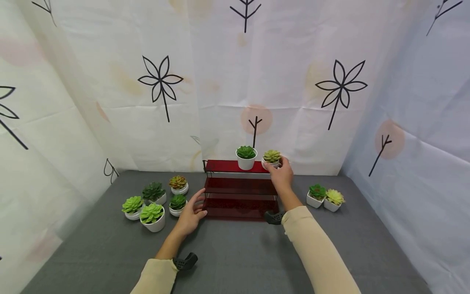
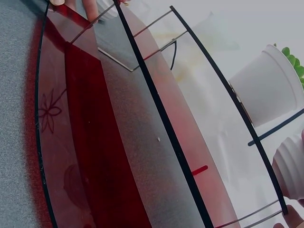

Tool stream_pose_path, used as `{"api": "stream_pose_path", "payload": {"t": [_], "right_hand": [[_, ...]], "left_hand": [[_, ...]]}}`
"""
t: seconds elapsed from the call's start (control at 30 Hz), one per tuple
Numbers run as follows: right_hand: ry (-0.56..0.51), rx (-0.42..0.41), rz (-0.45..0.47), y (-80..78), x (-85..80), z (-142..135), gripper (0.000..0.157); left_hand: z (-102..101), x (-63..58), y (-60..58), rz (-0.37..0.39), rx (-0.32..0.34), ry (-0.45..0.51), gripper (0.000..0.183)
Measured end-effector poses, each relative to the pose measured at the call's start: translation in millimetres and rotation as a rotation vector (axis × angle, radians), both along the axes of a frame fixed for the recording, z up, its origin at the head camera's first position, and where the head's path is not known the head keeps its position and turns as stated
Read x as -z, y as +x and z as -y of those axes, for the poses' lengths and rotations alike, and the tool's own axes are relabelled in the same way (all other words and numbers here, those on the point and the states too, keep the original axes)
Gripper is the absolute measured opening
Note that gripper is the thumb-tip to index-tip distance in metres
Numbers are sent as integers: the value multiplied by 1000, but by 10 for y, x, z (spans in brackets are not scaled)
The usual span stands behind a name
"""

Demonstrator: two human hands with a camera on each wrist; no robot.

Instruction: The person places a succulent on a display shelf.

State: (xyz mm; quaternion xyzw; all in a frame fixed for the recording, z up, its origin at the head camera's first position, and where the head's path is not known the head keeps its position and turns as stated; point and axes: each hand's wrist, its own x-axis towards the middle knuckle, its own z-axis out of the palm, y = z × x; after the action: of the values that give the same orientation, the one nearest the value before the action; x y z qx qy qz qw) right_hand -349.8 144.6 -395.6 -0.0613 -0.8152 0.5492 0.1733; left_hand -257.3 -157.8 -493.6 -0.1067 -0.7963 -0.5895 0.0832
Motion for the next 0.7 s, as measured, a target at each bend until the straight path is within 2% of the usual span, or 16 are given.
{"api": "stream_pose_path", "payload": {"t": [0.3,0.7], "right_hand": [[-28,-16,-31,-18,18,18,63],[-16,-34,-6,7,-7,31,65]], "left_hand": [[-9,-17,0,8,-2,7,75],[-8,-27,14,13,5,11,75]]}}
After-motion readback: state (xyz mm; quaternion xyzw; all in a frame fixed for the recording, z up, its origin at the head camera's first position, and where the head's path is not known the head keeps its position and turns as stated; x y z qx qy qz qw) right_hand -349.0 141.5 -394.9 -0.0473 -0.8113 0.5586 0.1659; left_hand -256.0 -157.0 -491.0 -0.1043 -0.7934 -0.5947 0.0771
